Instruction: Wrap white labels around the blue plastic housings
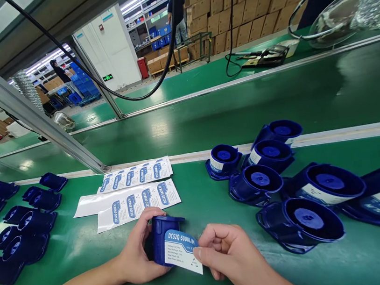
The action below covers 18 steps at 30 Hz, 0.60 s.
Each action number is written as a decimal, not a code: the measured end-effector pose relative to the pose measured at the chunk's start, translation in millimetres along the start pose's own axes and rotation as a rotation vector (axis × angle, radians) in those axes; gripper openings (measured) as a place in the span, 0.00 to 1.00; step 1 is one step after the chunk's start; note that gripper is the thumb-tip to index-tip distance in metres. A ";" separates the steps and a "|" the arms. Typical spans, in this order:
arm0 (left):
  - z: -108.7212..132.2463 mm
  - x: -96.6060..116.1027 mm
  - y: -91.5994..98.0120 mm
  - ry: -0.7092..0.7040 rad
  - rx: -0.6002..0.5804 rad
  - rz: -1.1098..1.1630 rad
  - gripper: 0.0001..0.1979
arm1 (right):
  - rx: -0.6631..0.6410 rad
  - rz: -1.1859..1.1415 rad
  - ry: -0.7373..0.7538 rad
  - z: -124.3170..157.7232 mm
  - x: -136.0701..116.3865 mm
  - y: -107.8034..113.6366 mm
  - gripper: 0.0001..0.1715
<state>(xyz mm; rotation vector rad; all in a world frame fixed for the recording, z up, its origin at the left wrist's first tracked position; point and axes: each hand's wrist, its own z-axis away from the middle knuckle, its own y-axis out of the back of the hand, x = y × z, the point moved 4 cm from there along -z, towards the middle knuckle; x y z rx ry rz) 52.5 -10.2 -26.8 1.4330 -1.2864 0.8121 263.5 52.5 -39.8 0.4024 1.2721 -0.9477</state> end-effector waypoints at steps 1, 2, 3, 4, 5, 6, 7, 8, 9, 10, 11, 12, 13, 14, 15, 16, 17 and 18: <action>-0.1 0.3 0.0 -0.002 -0.001 -0.002 0.46 | -0.003 -0.003 -0.002 0.0 -0.5 -0.4 0.30; -0.1 0.4 0.0 -0.004 -0.003 -0.006 0.46 | -0.007 -0.005 -0.004 0.0 -1.0 -0.7 0.30; -0.2 0.5 0.0 -0.006 -0.005 -0.010 0.46 | -0.009 -0.004 -0.006 -0.1 -1.3 -1.0 0.29; -0.2 0.5 0.0 -0.006 -0.004 -0.013 0.46 | -0.010 -0.003 -0.006 -0.2 -1.6 -1.1 0.29; -0.1 0.4 0.1 -0.005 -0.004 -0.015 0.46 | -0.011 0.000 -0.006 -0.3 -1.8 -1.1 0.29; -0.1 0.2 0.0 -0.002 -0.003 -0.017 0.46 | -0.011 0.003 -0.008 -0.4 -1.8 -1.1 0.29; 0.0 0.0 0.0 0.002 -0.003 -0.018 0.46 | -0.011 0.006 -0.009 -0.6 -1.8 -1.1 0.29; 0.0 -0.2 0.1 0.005 -0.001 -0.019 0.46 | -0.012 0.006 -0.010 -0.7 -1.9 -1.0 0.29; 0.1 -0.4 0.1 0.009 0.000 -0.021 0.46 | -0.013 0.006 -0.011 -0.9 -1.8 -1.0 0.29; 0.2 -0.5 0.1 0.012 0.002 -0.022 0.46 | -0.015 0.006 -0.011 -1.0 -1.8 -0.9 0.29; 0.4 -0.5 0.2 0.015 0.002 -0.023 0.46 | -0.018 0.007 -0.010 -1.2 -1.9 -0.8 0.29; 0.5 -0.5 0.2 0.017 0.002 -0.023 0.46 | -0.021 0.011 -0.007 -1.3 -1.9 -0.7 0.29; 0.7 -0.5 0.2 0.019 0.001 -0.022 0.46 | -0.023 0.017 -0.005 -1.5 -2.0 -0.4 0.29; 0.9 -0.4 0.1 0.021 -0.001 -0.022 0.46 | -0.025 0.023 -0.003 -1.7 -2.0 -0.2 0.29; 1.0 -0.3 0.0 0.022 -0.002 -0.022 0.46 | -0.026 0.028 -0.002 -1.9 -2.1 0.1 0.29; 1.2 -0.3 -0.1 0.023 -0.004 -0.023 0.45 | -0.028 0.031 -0.001 -2.1 -2.2 0.3 0.29; 1.2 -0.2 -0.3 0.024 -0.004 -0.026 0.45 | -0.028 0.033 -0.002 -2.3 -2.1 0.3 0.29; 1.2 -0.1 -0.3 0.021 -0.002 -0.030 0.45 | -0.029 0.036 -0.003 -2.4 -1.9 0.3 0.28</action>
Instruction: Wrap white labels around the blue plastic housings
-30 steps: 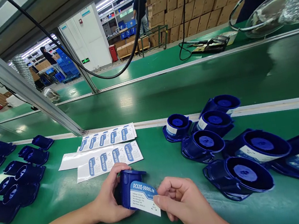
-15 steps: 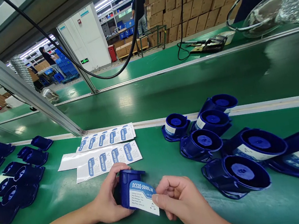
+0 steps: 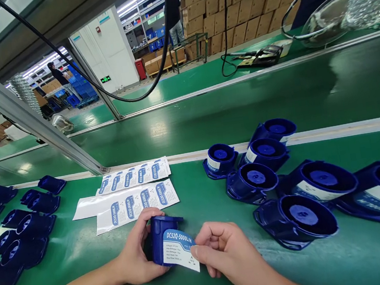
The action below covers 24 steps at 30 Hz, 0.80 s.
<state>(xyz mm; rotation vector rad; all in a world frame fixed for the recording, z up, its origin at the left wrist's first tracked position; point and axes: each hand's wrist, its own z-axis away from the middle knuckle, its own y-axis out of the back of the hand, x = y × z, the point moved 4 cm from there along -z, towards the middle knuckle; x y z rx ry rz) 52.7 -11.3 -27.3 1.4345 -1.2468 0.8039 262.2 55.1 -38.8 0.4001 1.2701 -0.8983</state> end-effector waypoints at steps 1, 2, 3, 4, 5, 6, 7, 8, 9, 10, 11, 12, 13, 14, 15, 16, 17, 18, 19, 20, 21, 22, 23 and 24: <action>-0.1 0.1 -0.1 -0.003 0.002 -0.001 0.45 | 0.000 0.004 -0.001 0.0 0.4 -0.3 0.28; -0.2 0.1 -0.2 -0.005 0.003 -0.001 0.44 | 0.002 0.008 0.000 0.0 0.9 -0.7 0.29; -0.3 0.1 -0.2 -0.007 0.006 0.000 0.44 | 0.004 0.013 0.003 0.1 1.7 -1.3 0.29; -0.3 -0.1 -0.3 -0.008 0.006 0.001 0.45 | 0.008 0.019 0.005 0.3 2.6 -1.9 0.30; -0.1 -0.4 -0.5 -0.008 0.004 0.004 0.45 | 0.014 0.027 0.008 0.4 3.7 -2.4 0.31; 0.2 -0.9 -0.7 -0.007 0.001 0.007 0.45 | 0.025 0.042 0.014 0.4 4.4 -2.5 0.32; 0.6 -1.4 -0.8 -0.006 -0.001 0.009 0.45 | 0.041 0.072 0.027 0.2 4.6 -2.2 0.32; 1.2 -2.1 -0.8 -0.005 -0.001 0.009 0.45 | 0.063 0.122 0.053 -0.3 3.7 -1.2 0.32; 1.9 -2.9 -0.8 -0.002 0.000 0.008 0.45 | 0.093 0.191 0.093 -1.0 1.6 0.4 0.31; 2.6 -3.8 -0.8 0.001 0.002 0.006 0.45 | 0.131 0.271 0.143 -2.0 -1.5 2.6 0.31; 3.2 -4.4 -0.6 -0.001 0.006 0.000 0.45 | 0.171 0.346 0.193 -3.1 -4.9 5.1 0.29; 3.6 -4.8 -0.5 -0.007 0.007 -0.011 0.46 | 0.207 0.400 0.233 -4.3 -8.1 7.7 0.27; 3.7 -4.5 -0.6 -0.021 0.009 -0.026 0.46 | 0.230 0.424 0.259 -5.7 -10.4 10.0 0.23; 3.5 -3.6 -1.0 -0.046 0.008 -0.046 0.46 | 0.236 0.418 0.271 -7.1 -11.7 11.7 0.19; 3.2 -2.1 -1.9 -0.078 0.006 -0.068 0.45 | 0.224 0.395 0.276 -8.3 -11.9 12.4 0.20; 2.7 -0.1 -3.1 -0.113 0.002 -0.092 0.45 | 0.195 0.366 0.278 -9.1 -11.3 11.8 0.24; 2.2 2.1 -4.8 -0.148 -0.004 -0.113 0.45 | 0.157 0.343 0.282 -9.4 -10.4 10.2 0.29; 1.7 4.3 -6.7 -0.181 -0.010 -0.128 0.45 | 0.118 0.333 0.286 -9.0 -9.4 7.7 0.32; 1.4 6.5 -8.8 -0.210 -0.015 -0.140 0.46 | 0.084 0.330 0.289 -8.3 -8.5 5.0 0.34; 1.1 8.5 -11.0 -0.233 -0.020 -0.153 0.46 | 0.061 0.329 0.289 -7.4 -7.9 2.5 0.36; 0.8 10.3 -13.1 -0.253 -0.023 -0.170 0.46 | 0.045 0.326 0.288 -6.6 -7.8 0.3 0.37; 0.6 11.8 -14.9 -0.270 -0.024 -0.188 0.45 | 0.037 0.322 0.285 -5.9 -8.3 -1.4 0.37; 0.4 13.2 -16.5 -0.284 -0.023 -0.207 0.45 | 0.034 0.318 0.279 -5.6 -9.2 -2.8 0.36; 0.1 14.5 -17.8 -0.296 -0.021 -0.226 0.44 | 0.032 0.314 0.269 -5.5 -10.2 -3.7 0.34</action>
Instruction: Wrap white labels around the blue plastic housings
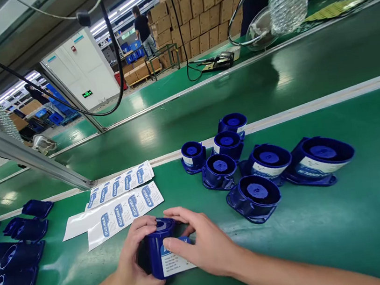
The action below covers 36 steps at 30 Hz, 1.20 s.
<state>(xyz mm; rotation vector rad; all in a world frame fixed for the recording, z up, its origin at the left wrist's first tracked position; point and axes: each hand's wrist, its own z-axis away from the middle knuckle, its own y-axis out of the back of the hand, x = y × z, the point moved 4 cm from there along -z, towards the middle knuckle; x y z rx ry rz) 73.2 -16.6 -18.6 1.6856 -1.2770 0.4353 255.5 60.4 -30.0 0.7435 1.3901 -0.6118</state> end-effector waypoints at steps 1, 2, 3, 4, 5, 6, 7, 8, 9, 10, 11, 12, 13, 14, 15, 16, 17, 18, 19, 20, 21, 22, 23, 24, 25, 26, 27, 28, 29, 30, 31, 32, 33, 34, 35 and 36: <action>-0.7 1.2 -0.7 -0.010 0.003 -0.017 0.44 | -0.001 -0.003 -0.011 -0.6 -1.2 -0.3 0.33; -1.5 2.4 -1.2 -0.019 0.008 -0.031 0.44 | -0.003 -0.003 -0.021 -1.3 -2.3 -0.7 0.31; -2.2 3.3 -1.5 -0.025 0.012 -0.044 0.44 | -0.004 -0.004 -0.032 -2.1 -3.0 -0.9 0.30; -2.9 4.0 -1.7 -0.026 0.016 -0.058 0.44 | 0.002 -0.009 -0.044 -2.8 -3.5 -1.2 0.30; -3.5 4.5 -1.7 -0.024 0.019 -0.070 0.44 | 0.007 -0.019 -0.055 -3.2 -3.9 -1.6 0.30; -3.9 4.5 -1.7 -0.018 0.021 -0.080 0.45 | 0.012 -0.030 -0.064 -3.3 -4.0 -2.2 0.30; -4.2 4.1 -1.5 -0.009 0.021 -0.085 0.46 | 0.013 -0.038 -0.073 -3.0 -4.2 -3.1 0.29; -4.2 3.3 -1.3 0.003 0.020 -0.084 0.46 | 0.013 -0.040 -0.085 -2.2 -4.3 -4.2 0.30; -4.0 2.2 -0.9 0.016 0.022 -0.077 0.46 | 0.013 -0.033 -0.098 -1.0 -4.3 -5.2 0.31; -3.6 0.7 -0.3 0.030 0.026 -0.065 0.46 | 0.013 -0.015 -0.112 0.6 -4.6 -6.2 0.33; -3.1 -0.9 0.2 0.047 0.028 -0.049 0.46 | 0.012 0.014 -0.125 2.5 -4.9 -7.0 0.36; -2.5 -2.7 0.7 0.066 0.031 -0.030 0.46 | 0.010 0.045 -0.136 4.5 -5.5 -7.8 0.39; -1.9 -4.2 1.1 0.083 0.032 -0.008 0.45 | 0.005 0.076 -0.145 6.5 -6.2 -8.4 0.42; -1.4 -5.4 1.3 0.098 0.030 0.012 0.45 | -0.003 0.102 -0.152 8.4 -7.0 -9.1 0.44; -1.0 -6.2 1.5 0.112 0.027 0.030 0.44 | -0.015 0.120 -0.155 10.0 -7.8 -9.7 0.46; -0.8 -6.8 1.6 0.125 0.024 0.044 0.44 | -0.026 0.131 -0.159 11.3 -8.5 -10.2 0.48; -0.8 -7.1 1.7 0.137 0.024 0.055 0.44 | -0.035 0.138 -0.159 12.2 -9.1 -10.6 0.50; -0.8 -7.1 1.8 0.147 0.025 0.062 0.43 | -0.043 0.144 -0.155 12.7 -9.6 -10.9 0.50; -0.9 -7.1 2.0 0.157 0.027 0.067 0.43 | -0.048 0.149 -0.148 12.9 -10.0 -11.1 0.51; -0.9 -7.2 2.0 0.167 0.029 0.072 0.43 | -0.052 0.154 -0.143 12.7 -10.2 -11.3 0.51; -0.9 -7.2 2.0 0.173 0.031 0.077 0.43 | -0.051 0.155 -0.141 12.4 -10.1 -11.1 0.52; -0.7 -7.4 1.9 0.176 0.032 0.082 0.42 | -0.047 0.153 -0.142 11.8 -9.8 -10.7 0.52; -0.3 -7.8 1.8 0.178 0.033 0.086 0.42 | -0.039 0.148 -0.145 11.0 -9.3 -10.0 0.52; 0.2 -8.3 1.6 0.178 0.034 0.089 0.42 | -0.036 0.141 -0.147 10.1 -8.8 -9.2 0.53; 0.7 -9.0 1.4 0.178 0.035 0.088 0.42 | -0.036 0.133 -0.148 9.0 -8.1 -8.3 0.53; 1.3 -9.8 1.2 0.175 0.037 0.084 0.42 | -0.039 0.124 -0.147 7.8 -7.5 -7.4 0.53; 1.7 -10.4 1.0 0.170 0.040 0.076 0.42 | -0.044 0.109 -0.143 6.6 -7.0 -6.5 0.52; 1.9 -10.8 0.8 0.160 0.044 0.067 0.42 | -0.049 0.081 -0.131 5.3 -6.8 -5.8 0.48; 1.8 -10.6 0.6 0.145 0.047 0.058 0.42 | -0.048 0.041 -0.112 3.9 -7.0 -5.2 0.44; 1.4 -9.9 0.3 0.122 0.048 0.047 0.42 | -0.041 -0.005 -0.089 2.6 -7.6 -4.6 0.38; 0.8 -8.6 -0.1 0.095 0.047 0.032 0.42 | -0.028 -0.054 -0.067 1.6 -8.2 -4.2 0.32; 0.0 -6.8 -0.3 0.067 0.046 0.015 0.42 | -0.014 -0.097 -0.048 0.9 -8.7 -4.2 0.29; -0.9 -4.9 -0.5 0.041 0.045 -0.005 0.42 | 0.000 -0.129 -0.039 0.7 -8.8 -4.7 0.26; -1.9 -3.0 -0.6 0.019 0.044 -0.026 0.42 | 0.011 -0.144 -0.040 1.1 -8.5 -5.6 0.26; -2.7 -1.2 -0.6 0.004 0.042 -0.043 0.42 | 0.018 -0.144 -0.045 2.1 -7.8 -6.8 0.26; -3.5 0.3 -0.5 -0.005 0.042 -0.053 0.42 | 0.025 -0.130 -0.050 3.7 -7.1 -8.2 0.27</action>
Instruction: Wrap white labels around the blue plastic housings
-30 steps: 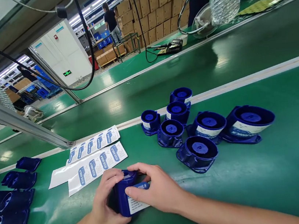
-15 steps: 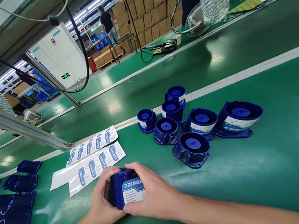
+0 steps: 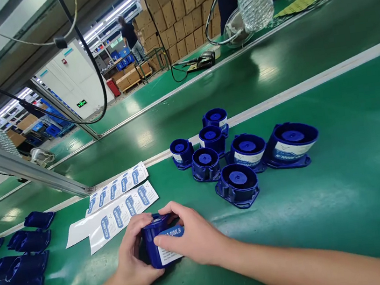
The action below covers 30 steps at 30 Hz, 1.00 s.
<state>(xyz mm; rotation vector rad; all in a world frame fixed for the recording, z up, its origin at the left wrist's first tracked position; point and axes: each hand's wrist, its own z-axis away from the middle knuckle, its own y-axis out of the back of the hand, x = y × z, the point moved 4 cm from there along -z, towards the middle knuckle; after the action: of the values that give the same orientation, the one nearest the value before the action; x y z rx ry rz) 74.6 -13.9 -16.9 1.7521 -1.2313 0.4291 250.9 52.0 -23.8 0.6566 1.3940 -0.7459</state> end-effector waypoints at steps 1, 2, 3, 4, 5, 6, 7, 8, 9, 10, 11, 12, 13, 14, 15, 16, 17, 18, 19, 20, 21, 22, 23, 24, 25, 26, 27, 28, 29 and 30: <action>-0.6 1.1 0.2 -0.003 -0.002 -0.003 0.41 | 0.009 0.028 -0.004 1.9 1.0 -1.1 0.29; -0.9 1.9 0.4 -0.001 -0.005 -0.001 0.41 | 0.016 0.063 -0.007 4.1 2.0 -2.2 0.31; -1.0 2.1 0.7 0.008 -0.008 0.006 0.41 | 0.021 0.099 -0.014 6.1 3.0 -3.2 0.32; -0.9 1.9 1.0 0.023 -0.010 0.016 0.41 | 0.024 0.132 -0.021 7.9 3.7 -4.0 0.34; -0.6 1.2 1.3 0.040 -0.012 0.030 0.41 | 0.023 0.163 -0.027 9.3 4.1 -4.5 0.37; -0.1 0.1 1.4 0.062 -0.015 0.046 0.41 | 0.017 0.189 -0.030 10.1 4.1 -4.9 0.39; 0.5 -1.4 1.3 0.087 -0.018 0.063 0.41 | 0.008 0.212 -0.029 10.4 3.9 -5.0 0.42; 1.3 -3.4 1.1 0.118 -0.019 0.084 0.41 | -0.001 0.231 -0.027 10.1 3.8 -4.6 0.45; 2.3 -6.0 0.9 0.157 -0.012 0.107 0.41 | -0.013 0.243 -0.025 9.5 3.9 -3.9 0.49; 3.4 -9.0 0.6 0.206 0.005 0.134 0.41 | -0.034 0.234 -0.022 8.5 4.5 -3.3 0.55; 4.7 -12.2 0.5 0.259 0.035 0.164 0.42 | -0.056 0.192 -0.017 7.3 5.4 -2.6 0.60; 6.1 -15.2 0.6 0.311 0.077 0.194 0.43 | -0.068 0.117 -0.008 6.0 6.5 -1.7 0.65; 7.4 -17.7 0.8 0.352 0.127 0.219 0.43 | -0.070 0.027 0.004 4.8 7.7 -0.7 0.69; 8.5 -19.5 1.1 0.383 0.181 0.237 0.43 | -0.066 -0.064 0.021 3.6 9.0 0.0 0.71; 9.3 -20.4 1.3 0.401 0.232 0.243 0.44 | -0.055 -0.132 0.037 2.6 10.4 0.4 0.71; 9.6 -20.5 1.6 0.409 0.279 0.237 0.44 | -0.047 -0.161 0.044 1.8 12.1 0.0 0.70; 9.6 -20.0 1.8 0.412 0.320 0.224 0.44 | -0.043 -0.145 0.041 1.4 14.0 -1.1 0.69; 9.4 -19.1 1.7 0.414 0.353 0.209 0.45 | -0.049 -0.098 0.034 1.2 16.0 -3.0 0.69; 9.1 -17.9 1.6 0.415 0.383 0.194 0.45 | -0.057 -0.038 0.025 1.2 17.8 -5.1 0.69; 8.9 -16.7 1.5 0.415 0.410 0.180 0.45 | -0.063 0.019 0.017 1.5 19.4 -7.0 0.69; 8.9 -15.5 1.5 0.414 0.433 0.168 0.45 | -0.068 0.067 0.012 1.8 20.7 -8.7 0.69; 9.0 -14.6 1.6 0.413 0.451 0.156 0.45 | -0.071 0.100 0.010 2.1 21.6 -10.0 0.69; 9.4 -14.0 1.8 0.410 0.462 0.143 0.45 | -0.071 0.121 0.010 2.3 22.1 -10.8 0.68; 9.7 -13.6 2.1 0.402 0.459 0.129 0.44 | -0.071 0.135 0.009 2.5 22.3 -11.2 0.68; 9.9 -13.5 2.3 0.390 0.444 0.112 0.44 | -0.067 0.147 0.006 2.6 22.2 -11.3 0.67; 10.0 -13.4 2.5 0.375 0.418 0.096 0.44 | -0.063 0.159 0.000 2.5 22.0 -11.1 0.67; 10.1 -13.4 2.8 0.360 0.394 0.079 0.44 | -0.060 0.172 -0.007 2.4 21.7 -10.8 0.66; 10.3 -13.4 3.3 0.347 0.377 0.062 0.43 | -0.059 0.185 -0.013 2.4 21.4 -10.4 0.67; 10.4 -13.4 3.9 0.338 0.367 0.047 0.43 | -0.062 0.193 -0.017 2.3 21.1 -10.3 0.67; 10.4 -13.3 4.2 0.333 0.361 0.035 0.43 | -0.067 0.198 -0.017 2.2 20.9 -10.2 0.67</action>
<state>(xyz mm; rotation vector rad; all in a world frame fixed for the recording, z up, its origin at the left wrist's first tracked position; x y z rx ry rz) 62.9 -15.5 -29.7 1.8615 -0.9886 0.9715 244.8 42.4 -44.2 0.7225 1.3112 -0.5448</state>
